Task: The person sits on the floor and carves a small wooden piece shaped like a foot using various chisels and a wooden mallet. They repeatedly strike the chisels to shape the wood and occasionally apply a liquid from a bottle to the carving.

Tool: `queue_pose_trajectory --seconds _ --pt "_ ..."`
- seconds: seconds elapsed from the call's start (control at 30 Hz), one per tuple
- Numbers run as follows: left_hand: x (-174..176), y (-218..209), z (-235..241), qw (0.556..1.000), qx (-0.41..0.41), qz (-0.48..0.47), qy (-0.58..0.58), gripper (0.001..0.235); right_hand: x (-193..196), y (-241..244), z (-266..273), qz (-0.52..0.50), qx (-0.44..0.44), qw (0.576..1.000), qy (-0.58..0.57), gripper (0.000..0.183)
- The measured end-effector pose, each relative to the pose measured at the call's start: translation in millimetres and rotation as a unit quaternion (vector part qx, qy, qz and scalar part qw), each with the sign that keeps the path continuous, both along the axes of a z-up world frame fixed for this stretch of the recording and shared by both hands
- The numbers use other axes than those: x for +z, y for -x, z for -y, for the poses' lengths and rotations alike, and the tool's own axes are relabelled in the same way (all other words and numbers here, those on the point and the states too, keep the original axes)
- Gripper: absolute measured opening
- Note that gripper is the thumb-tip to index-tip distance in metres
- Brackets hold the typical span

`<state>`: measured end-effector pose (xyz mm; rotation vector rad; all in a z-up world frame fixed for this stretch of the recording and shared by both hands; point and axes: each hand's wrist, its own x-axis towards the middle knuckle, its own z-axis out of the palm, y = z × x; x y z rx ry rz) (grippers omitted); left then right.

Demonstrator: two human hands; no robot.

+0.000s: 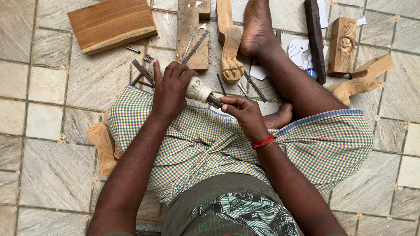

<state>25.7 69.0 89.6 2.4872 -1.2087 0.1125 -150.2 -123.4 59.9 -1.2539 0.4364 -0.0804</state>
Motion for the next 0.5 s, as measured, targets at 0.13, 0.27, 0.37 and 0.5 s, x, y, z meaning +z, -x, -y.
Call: queue_pose_trajectory --seconds 0.13,0.27,0.37,0.5 --pt "-5.2 2.2 2.3 0.997 -0.019 0.073 -0.02 0.058 -2.8 -6.9 2.5 -0.036 -0.019 0.984 -0.175 0.036" --pt "-14.3 4.8 9.5 0.99 -0.055 0.126 -0.022 0.055 -8.0 -14.2 8.3 -0.067 0.017 0.967 -0.244 0.053" --pt "-15.9 6.8 12.7 0.989 -0.064 0.13 -0.033 0.055 -11.6 -18.5 6.9 -0.115 0.104 0.971 -0.181 0.054" --pt "-12.3 8.0 16.4 0.994 -0.065 0.073 -0.052 0.059 -18.6 -20.5 4.4 -0.13 0.119 0.983 -0.052 0.05"
